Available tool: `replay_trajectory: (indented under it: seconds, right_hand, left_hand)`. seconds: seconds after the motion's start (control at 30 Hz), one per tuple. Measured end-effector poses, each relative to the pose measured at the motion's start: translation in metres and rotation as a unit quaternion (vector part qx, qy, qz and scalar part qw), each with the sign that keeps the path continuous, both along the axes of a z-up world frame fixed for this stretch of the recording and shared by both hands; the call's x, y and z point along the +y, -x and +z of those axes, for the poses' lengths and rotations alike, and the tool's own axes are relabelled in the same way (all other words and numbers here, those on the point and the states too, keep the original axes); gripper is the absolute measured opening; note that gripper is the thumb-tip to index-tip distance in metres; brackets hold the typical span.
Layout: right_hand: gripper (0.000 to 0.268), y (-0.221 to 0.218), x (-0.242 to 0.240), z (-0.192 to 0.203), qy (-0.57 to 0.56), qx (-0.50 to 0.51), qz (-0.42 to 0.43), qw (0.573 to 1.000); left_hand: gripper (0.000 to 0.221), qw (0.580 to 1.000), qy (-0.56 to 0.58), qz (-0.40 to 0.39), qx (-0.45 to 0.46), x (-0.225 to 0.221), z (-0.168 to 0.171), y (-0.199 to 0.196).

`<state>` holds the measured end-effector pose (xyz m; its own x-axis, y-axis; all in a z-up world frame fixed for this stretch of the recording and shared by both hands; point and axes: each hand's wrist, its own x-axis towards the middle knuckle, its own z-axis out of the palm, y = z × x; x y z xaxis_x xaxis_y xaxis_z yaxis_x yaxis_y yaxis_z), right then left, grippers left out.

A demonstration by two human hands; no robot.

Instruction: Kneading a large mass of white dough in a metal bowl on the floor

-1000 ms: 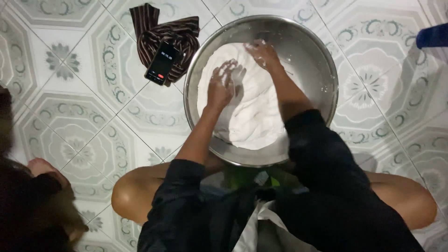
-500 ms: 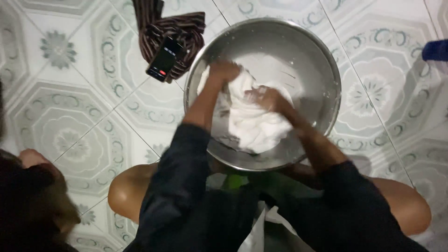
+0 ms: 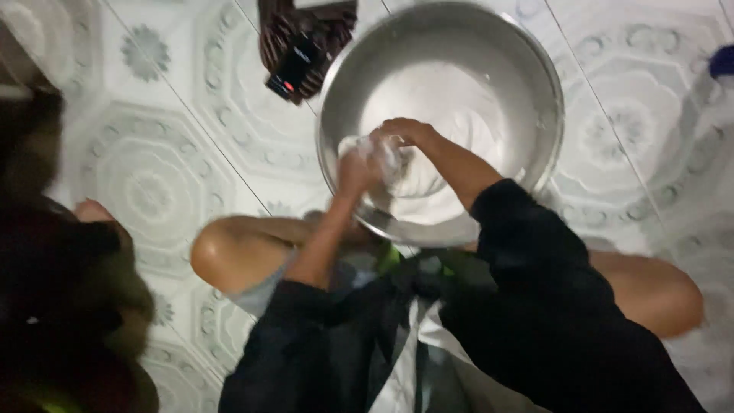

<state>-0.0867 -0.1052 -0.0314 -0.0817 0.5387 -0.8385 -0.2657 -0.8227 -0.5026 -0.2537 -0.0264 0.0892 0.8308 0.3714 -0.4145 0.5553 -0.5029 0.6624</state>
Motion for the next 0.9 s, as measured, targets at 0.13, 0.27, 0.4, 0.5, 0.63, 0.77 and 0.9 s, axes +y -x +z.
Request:
replay_trajectory:
  seconds: [0.13,0.27,0.4,0.5,0.63,0.77,0.9]
  right_hand:
    - [0.096,0.042,-0.075,0.031,-0.132,-0.425,0.355,0.822]
    - [0.085,0.078,-0.173,0.055,-0.353,-0.596,0.276,0.666]
    - [0.084,0.065,-0.212,0.042,-0.374,-0.513,0.268,0.725]
    - [0.086,0.040,-0.198,0.115,-0.273,-0.415,0.263,0.827]
    - [0.120,0.040,-0.198,0.073,-0.246,-0.487,0.275,0.792]
    - [0.127,0.061,-0.182,0.064,-0.149,-0.501,0.273,0.807]
    - [0.100,0.069,-0.149,0.069,-0.121,-0.561,0.228,0.786]
  left_hand:
    - [0.042,0.999,-0.026,-0.023,-0.015,0.012,0.022,-0.017]
    - [0.069,0.977,-0.037,-0.158,0.136,-0.025,-0.023,0.010]
    - [0.086,0.946,-0.062,-0.267,0.176,-0.056,0.039,0.032]
    - [0.125,0.916,-0.047,-0.325,0.230,-0.075,0.054,0.040]
    - [0.126,0.910,-0.100,-0.292,0.276,-0.091,0.050,0.039]
    - [0.121,0.905,-0.173,-0.282,0.267,-0.099,0.008,0.044]
    - [0.092,0.908,-0.206,-0.274,0.240,-0.096,-0.039,0.035]
